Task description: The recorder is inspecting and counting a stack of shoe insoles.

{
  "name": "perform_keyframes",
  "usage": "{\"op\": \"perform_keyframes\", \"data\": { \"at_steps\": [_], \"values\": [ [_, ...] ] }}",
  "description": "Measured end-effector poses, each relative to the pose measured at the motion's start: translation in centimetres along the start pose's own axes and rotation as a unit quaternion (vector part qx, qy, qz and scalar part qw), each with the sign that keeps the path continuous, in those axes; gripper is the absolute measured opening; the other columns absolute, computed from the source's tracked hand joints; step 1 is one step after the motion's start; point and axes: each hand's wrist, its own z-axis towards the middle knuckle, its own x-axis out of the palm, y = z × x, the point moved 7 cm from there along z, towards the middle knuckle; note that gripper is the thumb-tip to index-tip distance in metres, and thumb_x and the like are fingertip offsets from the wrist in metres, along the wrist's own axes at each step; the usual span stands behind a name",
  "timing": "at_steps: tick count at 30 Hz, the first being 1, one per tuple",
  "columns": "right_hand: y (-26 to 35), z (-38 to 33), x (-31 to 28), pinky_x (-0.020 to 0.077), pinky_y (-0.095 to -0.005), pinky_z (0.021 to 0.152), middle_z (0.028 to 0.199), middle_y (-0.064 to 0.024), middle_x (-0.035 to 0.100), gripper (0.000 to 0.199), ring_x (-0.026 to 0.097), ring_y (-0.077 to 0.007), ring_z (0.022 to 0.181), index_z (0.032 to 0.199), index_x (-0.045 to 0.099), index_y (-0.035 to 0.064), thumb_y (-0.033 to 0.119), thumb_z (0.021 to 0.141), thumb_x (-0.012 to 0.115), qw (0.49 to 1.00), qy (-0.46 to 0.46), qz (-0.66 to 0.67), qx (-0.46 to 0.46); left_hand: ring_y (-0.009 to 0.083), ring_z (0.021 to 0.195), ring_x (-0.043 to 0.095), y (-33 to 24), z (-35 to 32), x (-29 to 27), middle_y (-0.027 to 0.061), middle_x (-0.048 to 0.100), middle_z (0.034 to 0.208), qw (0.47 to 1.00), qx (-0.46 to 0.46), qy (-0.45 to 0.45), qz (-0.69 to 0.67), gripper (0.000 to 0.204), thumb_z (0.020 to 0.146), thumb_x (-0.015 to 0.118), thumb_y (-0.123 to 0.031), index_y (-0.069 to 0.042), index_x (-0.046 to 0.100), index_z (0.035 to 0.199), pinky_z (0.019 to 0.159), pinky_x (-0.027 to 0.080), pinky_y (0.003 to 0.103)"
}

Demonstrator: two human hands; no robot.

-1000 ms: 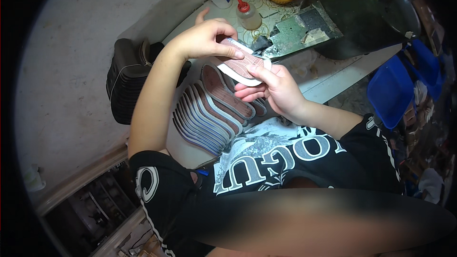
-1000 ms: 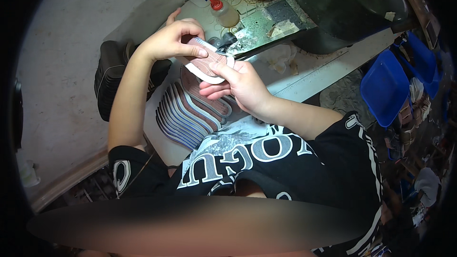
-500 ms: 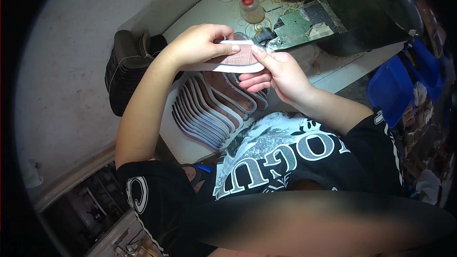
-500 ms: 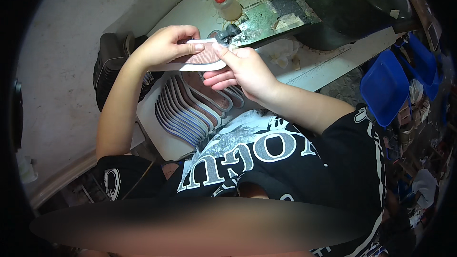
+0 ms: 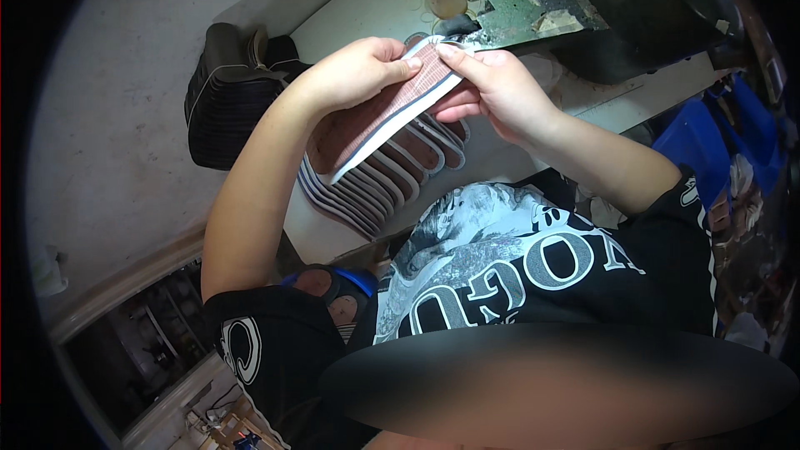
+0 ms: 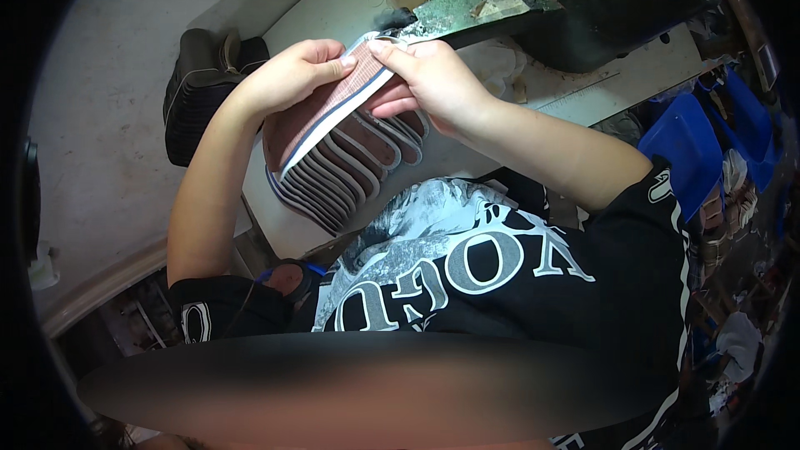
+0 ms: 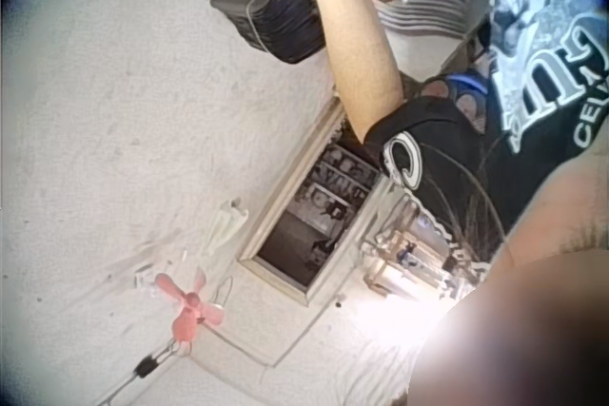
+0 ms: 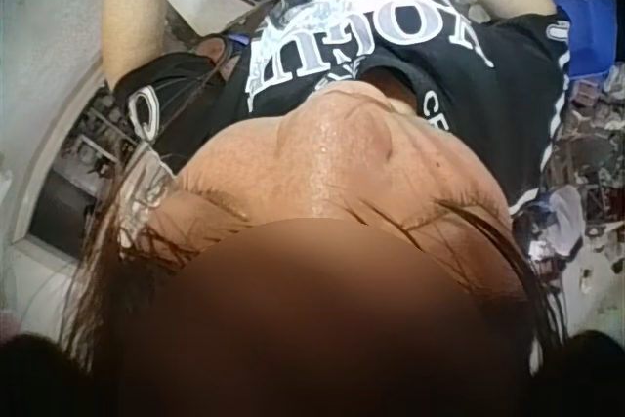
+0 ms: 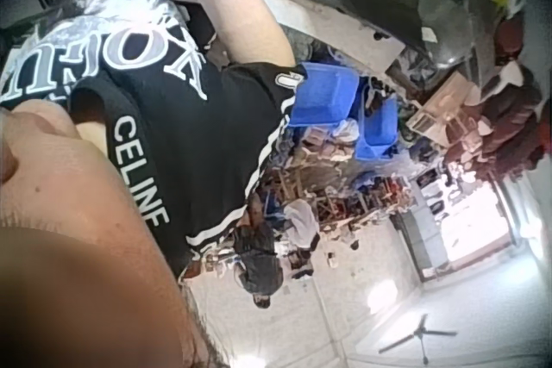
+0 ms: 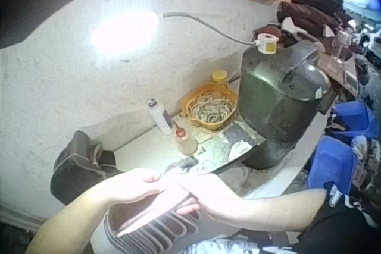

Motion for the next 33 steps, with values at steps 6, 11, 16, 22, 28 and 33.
{"op": "perform_keyframes", "data": {
  "at_steps": [6, 11, 16, 22, 28, 33],
  "values": [
    [-0.1, 0.5, 0.4, 0.0575, -0.0227, 0.061, 0.089, -0.0160, 0.067, 0.035, 0.068, -0.0165, 0.070, 0.098, 0.061, -0.0075, 0.026, 0.093, 0.054, 1.000, 0.011, -0.005, -0.001, 0.0049, 0.068, 0.054, 2.0, -0.3, 0.1, -0.0003, 0.062, 0.077, 0.995, -0.035, -0.050, -0.072, 0.030, 0.094, 0.054, -0.031, -0.002, 0.062, 0.093, 0.064, 0.045, 0.021],
    [0.4, 0.3, -0.1, 0.0568, -0.0252, 0.064, 0.088, -0.0128, 0.067, 0.031, 0.067, -0.0153, 0.073, 0.093, 0.064, -0.0044, 0.025, 0.091, 0.056, 0.998, 0.026, -0.048, -0.019, 0.0093, 0.059, 0.058, 2.1, -0.2, 1.5, 0.0044, 0.065, 0.075, 0.984, -0.091, -0.059, -0.143, 0.034, 0.092, 0.055, -0.035, -0.003, 0.064, 0.088, 0.054, 0.046, 0.023],
    [1.0, -0.3, -0.7, 0.0494, -0.0250, 0.070, 0.090, -0.0100, 0.066, 0.031, 0.063, -0.0123, 0.076, 0.100, 0.063, -0.0050, 0.024, 0.089, 0.060, 0.996, 0.046, -0.071, 0.034, 0.0120, 0.036, 0.050, 1.1, -0.3, 2.5, 0.0073, 0.061, 0.056, 0.976, -0.073, -0.031, -0.205, 0.042, 0.092, 0.054, -0.038, -0.001, 0.062, 0.075, 0.035, 0.041, 0.022],
    [-0.3, -5.6, -0.6, 0.0488, -0.0274, 0.082, 0.100, -0.0100, 0.067, 0.038, 0.063, -0.0141, 0.089, 0.107, 0.063, -0.0042, 0.022, 0.082, 0.070, 0.974, 0.123, -0.173, 0.077, 0.0102, 0.032, 0.047, 1.5, 0.4, 1.9, 0.0064, 0.054, 0.045, 0.972, -0.061, -0.037, -0.226, 0.045, 0.091, 0.055, -0.041, -0.004, 0.058, 0.066, 0.034, 0.037, 0.021],
    [-1.8, -5.4, -0.7, 0.0479, -0.0268, 0.081, 0.096, -0.0083, 0.067, 0.032, 0.061, -0.0123, 0.088, 0.104, 0.064, -0.0036, 0.021, 0.084, 0.068, 0.990, 0.046, -0.111, 0.067, 0.0080, 0.035, 0.035, 3.3, 1.7, -1.0, 0.0003, 0.042, 0.041, 0.984, -0.059, -0.122, -0.112, 0.054, 0.084, 0.059, -0.054, -0.008, 0.053, 0.056, 0.038, 0.028, 0.024],
    [-2.2, -2.3, -0.3, 0.0493, -0.0283, 0.080, 0.099, -0.0093, 0.066, 0.032, 0.062, -0.0134, 0.087, 0.106, 0.063, -0.0040, 0.020, 0.085, 0.067, 1.000, 0.014, -0.008, 0.021, 0.0080, 0.053, 0.046, 3.2, 2.5, -2.7, 0.0011, 0.053, 0.059, 0.976, -0.008, -0.177, -0.126, 0.054, 0.082, 0.060, -0.058, -0.006, 0.058, 0.068, 0.050, 0.035, 0.023]
  ]
}}
